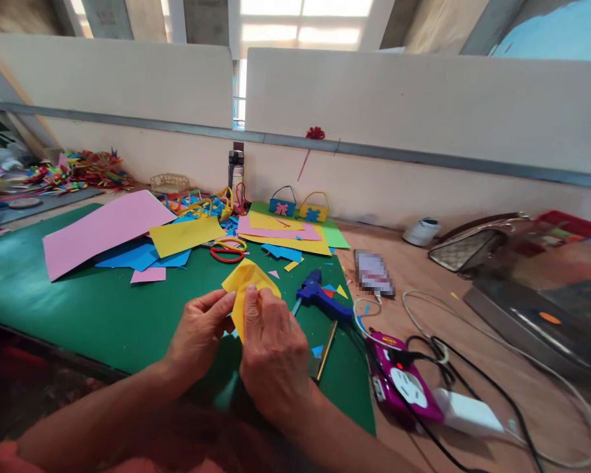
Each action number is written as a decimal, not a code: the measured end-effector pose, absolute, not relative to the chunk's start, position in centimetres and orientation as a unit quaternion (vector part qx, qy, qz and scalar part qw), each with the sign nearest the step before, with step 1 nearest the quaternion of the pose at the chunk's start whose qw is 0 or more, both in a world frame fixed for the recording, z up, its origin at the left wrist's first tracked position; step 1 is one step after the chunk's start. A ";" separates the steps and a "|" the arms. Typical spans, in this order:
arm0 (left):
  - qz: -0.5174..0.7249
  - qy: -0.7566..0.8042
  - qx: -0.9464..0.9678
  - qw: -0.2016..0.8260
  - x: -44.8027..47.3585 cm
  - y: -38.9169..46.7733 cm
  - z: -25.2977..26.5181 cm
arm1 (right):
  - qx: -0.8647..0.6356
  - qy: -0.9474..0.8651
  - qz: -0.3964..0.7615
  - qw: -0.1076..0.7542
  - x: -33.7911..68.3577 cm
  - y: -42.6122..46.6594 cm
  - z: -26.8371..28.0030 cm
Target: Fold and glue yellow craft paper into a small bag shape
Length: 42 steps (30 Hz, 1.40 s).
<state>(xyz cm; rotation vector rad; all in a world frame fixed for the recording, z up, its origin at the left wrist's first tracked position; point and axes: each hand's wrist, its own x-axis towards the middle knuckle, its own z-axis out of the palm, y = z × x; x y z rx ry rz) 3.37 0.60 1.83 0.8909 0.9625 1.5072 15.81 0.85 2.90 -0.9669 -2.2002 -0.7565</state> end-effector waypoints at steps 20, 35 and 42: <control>0.660 0.429 0.427 0.445 3.8 -0.2 2.3 | -0.369 -0.814 -0.343 0.291 15.2 0.2 3.4; 0.623 0.405 0.422 0.519 2.6 -0.6 2.2 | -0.348 -0.802 -0.013 0.485 17.8 1.4 6.1; 0.632 0.341 0.314 0.621 3.6 -0.5 1.9 | -0.363 -0.771 0.086 0.516 17.3 1.8 5.8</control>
